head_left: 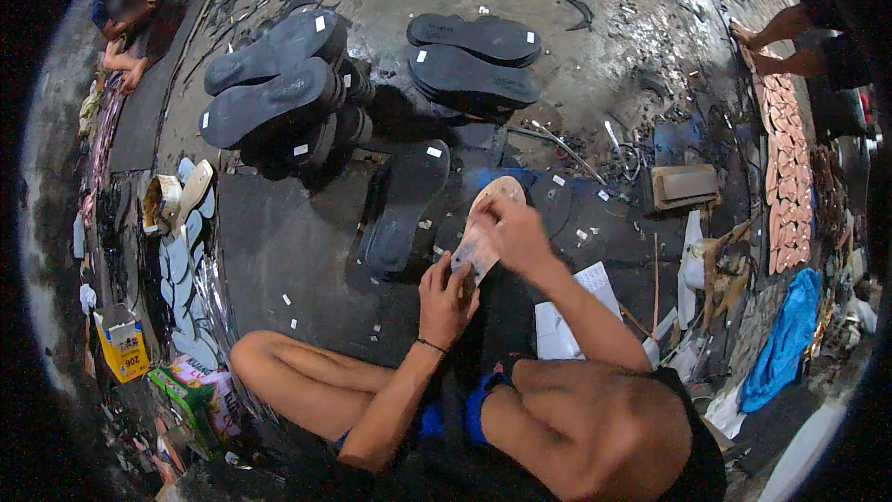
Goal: The person sits on the floor and repeatedly peels small white labels from a sheet, then sticks them onto black shoe soles. The person also handles a light-colored insole, applying labels to it as well. Finished soles are stacked nearby.
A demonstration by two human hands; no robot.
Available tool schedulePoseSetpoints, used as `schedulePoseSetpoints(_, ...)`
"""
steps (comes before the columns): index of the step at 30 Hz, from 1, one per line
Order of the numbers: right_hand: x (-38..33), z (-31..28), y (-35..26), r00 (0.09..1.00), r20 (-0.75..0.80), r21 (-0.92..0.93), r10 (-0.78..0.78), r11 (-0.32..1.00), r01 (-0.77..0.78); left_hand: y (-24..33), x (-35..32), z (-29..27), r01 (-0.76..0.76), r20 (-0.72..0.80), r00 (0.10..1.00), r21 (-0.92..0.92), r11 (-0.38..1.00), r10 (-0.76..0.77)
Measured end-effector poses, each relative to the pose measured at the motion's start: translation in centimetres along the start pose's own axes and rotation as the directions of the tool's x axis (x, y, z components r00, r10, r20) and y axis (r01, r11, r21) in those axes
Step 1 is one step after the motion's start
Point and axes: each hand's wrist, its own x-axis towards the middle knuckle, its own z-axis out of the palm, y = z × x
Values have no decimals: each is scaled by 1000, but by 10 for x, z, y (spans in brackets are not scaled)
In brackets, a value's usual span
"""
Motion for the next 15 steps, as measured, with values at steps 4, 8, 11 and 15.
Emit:
schedulePoseSetpoints(4,-32,26,3,990,110,39,-84,996,80,-3,-1,3,-3,10,1000,16,1000,3)
schedulePoseSetpoints(8,-60,17,16,993,78,-58,-93,994,98,-2,-1,0,-8,-33,999,20,1000,8)
schedulePoseSetpoints(11,-53,5,17,993,115,58,33,998,-40,-7,15,-13,-100,-83,992,-5,995,100)
schedulePoseSetpoints(15,-28,-35,-4,986,-110,187,122,977,-100,-37,39,-59,143,-170,978,135,981,-119)
